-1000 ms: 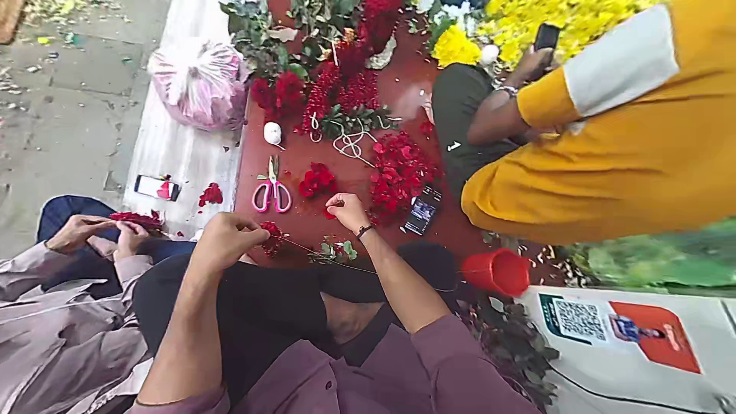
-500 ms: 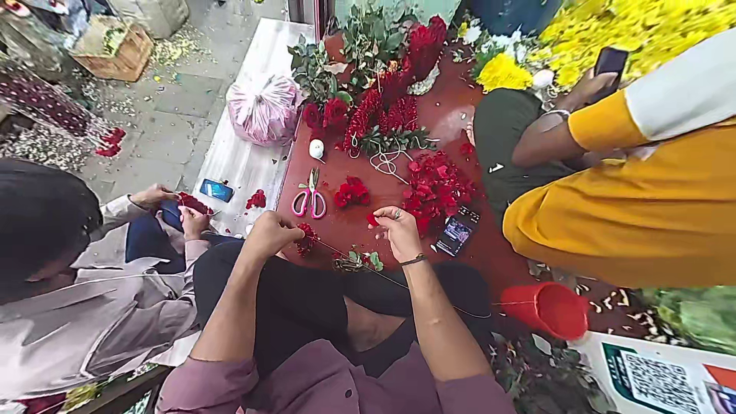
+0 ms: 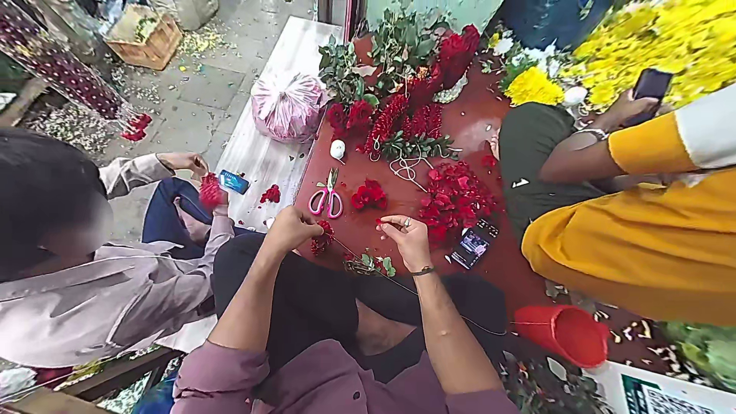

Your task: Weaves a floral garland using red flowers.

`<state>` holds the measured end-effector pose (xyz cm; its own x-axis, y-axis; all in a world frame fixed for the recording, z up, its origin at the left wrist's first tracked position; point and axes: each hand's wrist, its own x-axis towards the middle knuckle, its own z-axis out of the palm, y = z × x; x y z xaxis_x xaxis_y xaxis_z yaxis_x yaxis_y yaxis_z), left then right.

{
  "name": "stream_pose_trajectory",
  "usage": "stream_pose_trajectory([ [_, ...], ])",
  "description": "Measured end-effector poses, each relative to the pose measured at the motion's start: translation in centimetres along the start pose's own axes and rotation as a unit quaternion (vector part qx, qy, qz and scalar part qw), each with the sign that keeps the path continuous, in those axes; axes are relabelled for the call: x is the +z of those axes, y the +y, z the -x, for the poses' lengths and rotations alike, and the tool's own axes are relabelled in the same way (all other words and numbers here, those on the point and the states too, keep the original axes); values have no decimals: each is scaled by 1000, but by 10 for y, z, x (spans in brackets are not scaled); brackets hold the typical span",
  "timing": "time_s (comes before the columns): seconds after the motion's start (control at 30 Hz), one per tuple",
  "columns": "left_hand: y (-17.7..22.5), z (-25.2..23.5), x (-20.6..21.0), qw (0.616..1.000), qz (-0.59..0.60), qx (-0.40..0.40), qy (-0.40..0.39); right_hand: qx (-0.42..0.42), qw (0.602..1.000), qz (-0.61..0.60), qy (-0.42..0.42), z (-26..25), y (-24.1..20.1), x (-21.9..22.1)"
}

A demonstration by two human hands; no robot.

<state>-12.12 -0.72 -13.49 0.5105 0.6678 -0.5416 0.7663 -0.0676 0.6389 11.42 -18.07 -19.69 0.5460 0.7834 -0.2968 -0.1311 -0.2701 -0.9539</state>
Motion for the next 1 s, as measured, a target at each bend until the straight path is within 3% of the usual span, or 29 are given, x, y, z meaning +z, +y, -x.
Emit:
stream_pose_trajectory([
  [0.27, 4, 2, 5, 1000, 8, 11, -7, -23, 999, -20, 17, 21, -24, 32],
  [0.53, 17, 14, 6, 997, 55, 7, -63, 52, 991, -82, -88, 45, -43, 69],
  [0.77, 21, 16, 11, 987, 111, 35, -114, 91, 994, -9, -59, 40, -32, 79],
  [1.0, 18, 8, 21, 991, 90, 26, -93, 110, 990, 42, -81, 33, -25, 70],
])
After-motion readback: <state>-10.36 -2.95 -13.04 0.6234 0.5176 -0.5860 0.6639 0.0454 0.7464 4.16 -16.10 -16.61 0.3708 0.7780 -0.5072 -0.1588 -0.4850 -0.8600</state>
